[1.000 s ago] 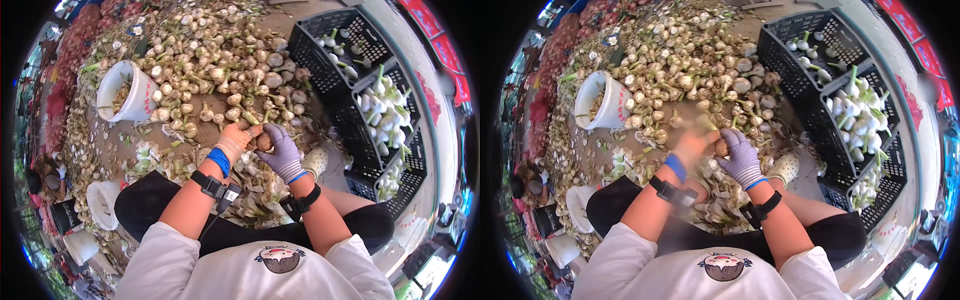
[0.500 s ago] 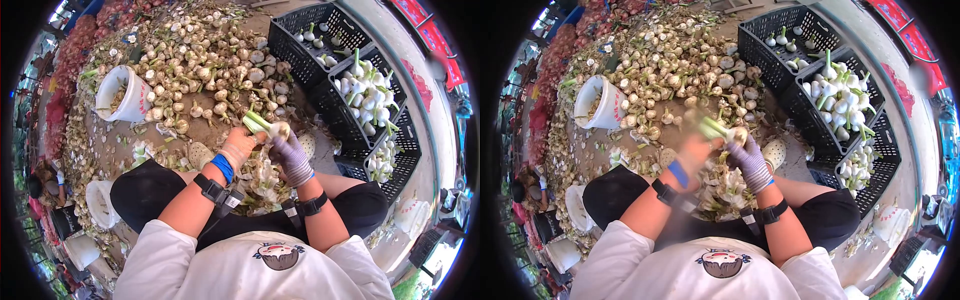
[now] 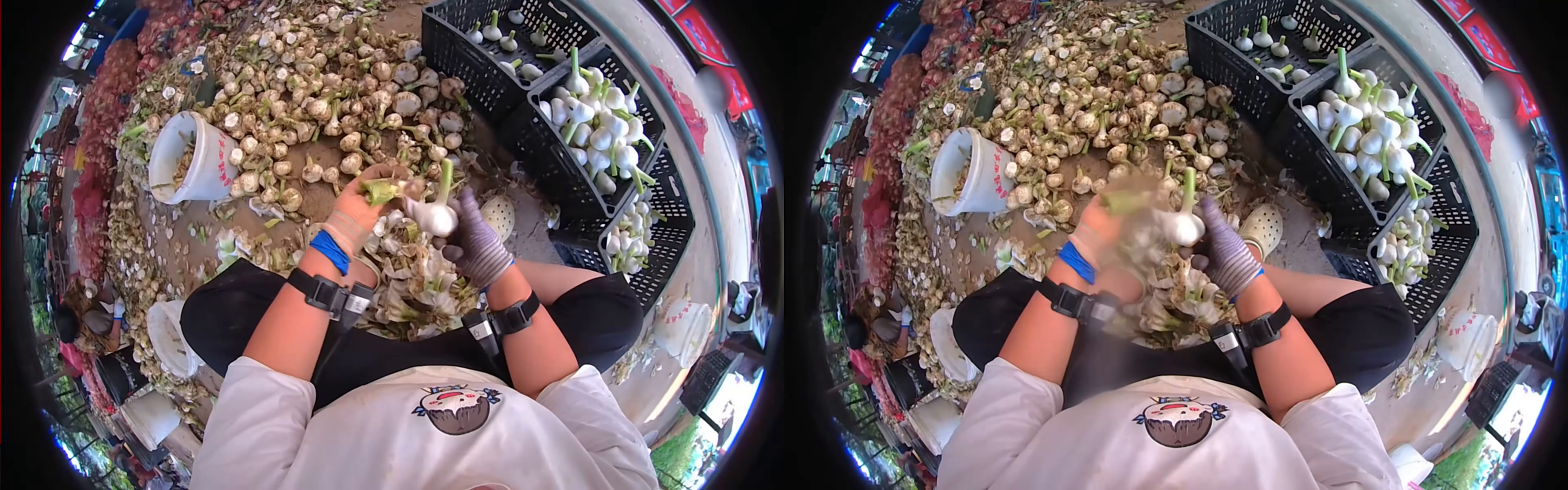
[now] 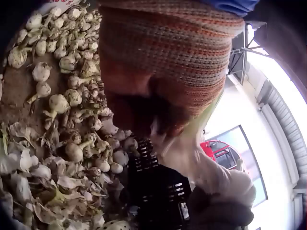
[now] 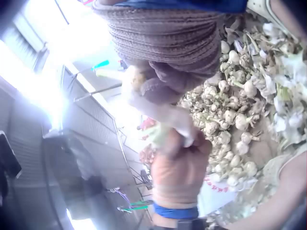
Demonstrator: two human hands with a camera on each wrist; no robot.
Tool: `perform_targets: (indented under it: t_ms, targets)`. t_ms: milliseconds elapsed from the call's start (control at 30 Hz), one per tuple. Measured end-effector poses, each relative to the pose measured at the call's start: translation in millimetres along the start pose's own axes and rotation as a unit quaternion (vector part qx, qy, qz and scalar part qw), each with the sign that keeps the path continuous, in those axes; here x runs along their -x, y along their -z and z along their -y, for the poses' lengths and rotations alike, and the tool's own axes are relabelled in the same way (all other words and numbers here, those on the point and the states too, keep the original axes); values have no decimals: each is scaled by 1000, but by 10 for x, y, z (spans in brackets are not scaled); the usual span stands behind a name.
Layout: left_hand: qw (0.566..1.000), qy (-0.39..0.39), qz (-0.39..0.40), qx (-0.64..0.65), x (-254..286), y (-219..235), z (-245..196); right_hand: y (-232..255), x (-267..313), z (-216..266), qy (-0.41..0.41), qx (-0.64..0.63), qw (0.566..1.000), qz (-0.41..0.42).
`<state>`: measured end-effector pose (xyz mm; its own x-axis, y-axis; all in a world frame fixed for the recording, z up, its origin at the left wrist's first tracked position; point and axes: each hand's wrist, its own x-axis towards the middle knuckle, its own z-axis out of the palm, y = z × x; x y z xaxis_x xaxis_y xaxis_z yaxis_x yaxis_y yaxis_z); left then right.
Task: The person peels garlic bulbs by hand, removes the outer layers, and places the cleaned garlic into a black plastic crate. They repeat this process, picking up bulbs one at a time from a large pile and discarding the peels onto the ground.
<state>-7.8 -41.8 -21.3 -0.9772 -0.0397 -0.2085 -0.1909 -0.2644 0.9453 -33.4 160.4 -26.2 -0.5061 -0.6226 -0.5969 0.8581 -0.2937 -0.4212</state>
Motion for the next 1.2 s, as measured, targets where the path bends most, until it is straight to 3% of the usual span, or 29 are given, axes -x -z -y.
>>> perform_targets:
  t_ms: [33, 67, 100, 133, 167, 233, 267, 367, 400, 433, 500, 533, 567, 600, 633, 700, 733, 767, 800, 833, 867, 900, 967, 1000, 1067, 1100, 1133, 1167, 1200]
  targets:
    - [1000, 1, -1, 1, -24, -7, 94, -20, -26, -75, 60, 112, 990, -56]
    - [980, -61, 48, -182, -46, -35, 160, -85, -87, -116, 62, 52, 990, -117]
    - [921, -120, 97, -357, -66, -64, 233, -118, -138, -136, 64, -8, 982, -179]
    - [977, -109, 118, -141, -31, -109, 321, -13, -206, -149, 63, -7, 981, -182]
    - [977, -108, 119, -137, 79, -229, 209, 165, -307, -170, 48, -122, 979, -158]
    - [971, -120, 3, -207, 320, -415, -8, 217, -281, -77, 6, -260, 955, -145]
    - [999, -43, -5, -34, 346, -391, 16, 185, -227, -18, 4, -278, 951, -137]
    - [991, -42, 64, -112, 190, -253, 166, 169, -293, -36, 2, -292, 946, -138]
    - [986, 165, -6, -31, 164, -332, 72, 179, -352, -64, 5, -289, 946, -146]
    - [978, 181, 37, -96, 118, -308, 180, 236, -448, -103, 1, -286, 947, -145]
    - [930, 346, 46, -114, 45, -343, 229, 319, -625, -145, 26, -96, 974, -204]
    - [931, 345, 43, -113, 10, -328, 230, 366, -716, -151, 70, -58, 970, -227]
    - [899, 309, 207, -230, -11, -312, 190, 90, -650, -10, 41, -105, 956, -272]
    - [828, 262, 364, -337, -34, -293, 175, 93, -743, 111, 53, -112, 954, -273]
    - [792, 236, 393, -404, -97, -253, 276, 145, -847, 291, 66, -120, 952, -275]
    - [818, 99, 195, -533, -262, -54, 585, 101, -764, 821, 159, -231, 959, -46]
    - [832, 169, 106, -517, -488, 90, 545, 27, -670, 995, 210, -244, 947, 7]
    - [846, 160, 17, -508, -655, 305, 613, -46, -595, 1125, 263, -256, 928, 59]
    - [751, 149, 7, -643, -925, 552, 844, -117, -570, 1163, 298, -199, 934, -1]
    - [685, 140, 25, -714, -1008, 641, 716, -71, -602, 1121, 301, -198, 933, -7]
    - [621, 168, 53, -764, -1138, 763, 736, 25, -664, 1046, 241, -160, 957, -30]
    - [593, 188, 33, -782, -1246, 891, 842, 127, -730, 954, 179, -120, 975, -54]
    - [659, 286, 9, -696, -1472, 1142, 1023, 280, -862, 668, 106, -121, 979, -128]
    - [660, 289, 17, -693, -1524, 1216, 1094, 313, -911, 544, 82, -108, 979, -152]
    - [745, 298, -48, -595, -1529, 1325, 1239, 274, -973, 323, 42, -68, 977, -196]
    - [745, 301, -45, -594, -1483, 1354, 1427, 185, -990, 271, 32, -8, 977, -210]
    - [882, 288, -8, -372, -1396, 1390, 1685, 130, -1030, 198, 47, 80, 973, -212]
    - [959, 252, 28, -125, -1299, 1408, 1809, 105, -1079, 130, 64, 168, 961, -209]
    - [983, 117, 100, -102, -1124, 1194, 1630, 207, -1171, -11, 145, 354, 907, -176]
